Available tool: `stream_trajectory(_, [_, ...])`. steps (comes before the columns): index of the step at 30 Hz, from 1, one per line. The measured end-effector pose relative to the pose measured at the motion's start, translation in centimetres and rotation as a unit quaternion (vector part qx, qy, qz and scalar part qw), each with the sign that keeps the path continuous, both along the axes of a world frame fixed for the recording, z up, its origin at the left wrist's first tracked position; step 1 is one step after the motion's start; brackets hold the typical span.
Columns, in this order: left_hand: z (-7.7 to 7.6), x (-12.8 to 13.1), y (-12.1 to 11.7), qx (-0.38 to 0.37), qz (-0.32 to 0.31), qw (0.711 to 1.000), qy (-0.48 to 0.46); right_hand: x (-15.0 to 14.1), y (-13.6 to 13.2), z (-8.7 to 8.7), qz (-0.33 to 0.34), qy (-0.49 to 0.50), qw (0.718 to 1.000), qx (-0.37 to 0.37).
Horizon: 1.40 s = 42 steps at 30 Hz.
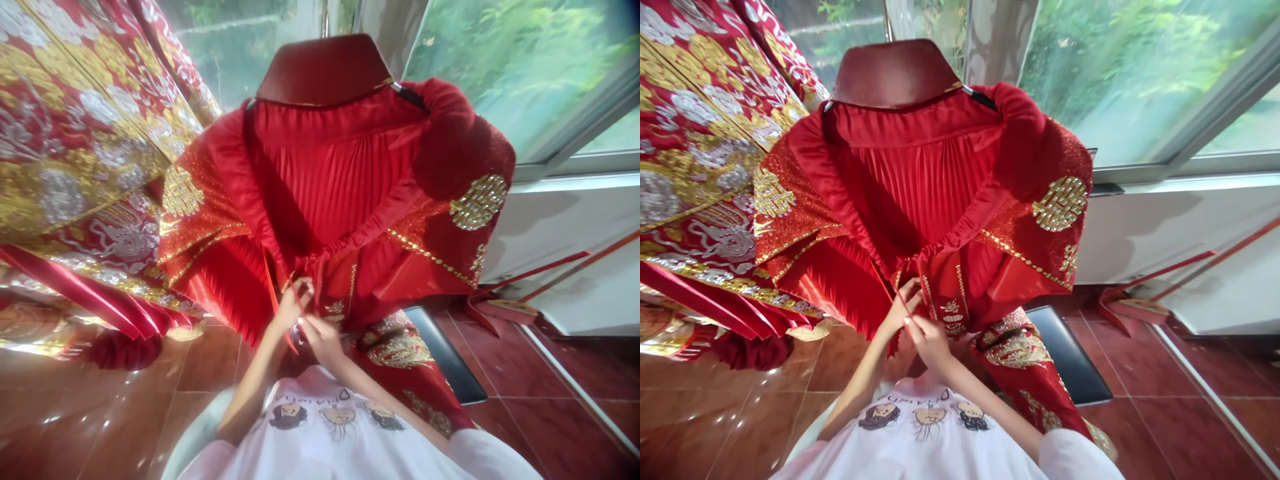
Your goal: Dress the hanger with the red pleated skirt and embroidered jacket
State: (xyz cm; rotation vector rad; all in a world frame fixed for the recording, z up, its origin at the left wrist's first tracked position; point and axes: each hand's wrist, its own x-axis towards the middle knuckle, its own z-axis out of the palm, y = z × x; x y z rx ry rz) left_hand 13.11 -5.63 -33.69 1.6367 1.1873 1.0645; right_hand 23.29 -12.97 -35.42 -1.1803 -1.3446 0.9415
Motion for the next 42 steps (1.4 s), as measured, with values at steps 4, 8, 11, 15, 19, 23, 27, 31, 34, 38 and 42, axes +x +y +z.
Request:
stream_trajectory(4, [2.0,-1.7,-1.1,-0.035,-0.085,0.985,-0.148,1.7,0.6,-1.0,-0.016,-0.019,1.000,-0.014])
stream_trajectory(8, [4.2,-1.1,-2.6,0.064,-0.018,0.988,-0.137,2.7,1.1,0.9,0.008,-0.039,0.999,0.010])
stream_trajectory(11, [4.3,-0.1,-3.1,0.087,0.052,0.988,-0.118,3.7,1.5,3.0,-0.096,0.000,0.993,0.076])
stream_trajectory(15, [3.0,0.7,-3.8,0.050,0.069,0.987,-0.134,4.0,3.1,5.1,-0.125,0.031,0.990,0.063])
stream_trajectory(19, [0.8,1.4,-5.3,-0.028,0.023,0.982,-0.185,3.3,4.2,5.3,-0.022,0.101,0.994,-0.028])
stream_trajectory(23, [-1.1,1.7,-6.4,-0.099,0.016,0.962,-0.253,3.6,3.6,4.9,0.052,0.245,0.962,-0.109])
stream_trajectory(27, [-1.4,1.7,-6.7,-0.099,-0.013,0.964,-0.246,3.5,2.5,5.1,0.116,0.262,0.945,-0.159])
stream_trajectory(31, [-0.7,1.3,-7.0,-0.101,-0.031,0.959,-0.264,2.7,1.1,6.7,0.052,0.232,0.964,-0.118])
stream_trajectory(34, [0.0,0.4,-7.2,-0.078,0.018,0.956,-0.282,2.6,-0.1,7.8,-0.012,0.204,0.977,-0.063])
stream_trajectory(38, [1.9,-0.9,-7.4,0.079,0.106,0.958,-0.253,2.8,-1.2,8.1,-0.064,0.152,0.986,-0.007])
stream_trajectory(42, [5.4,-0.8,-6.9,0.316,0.092,0.942,-0.060,2.9,-1.4,7.8,-0.098,0.090,0.988,0.073])
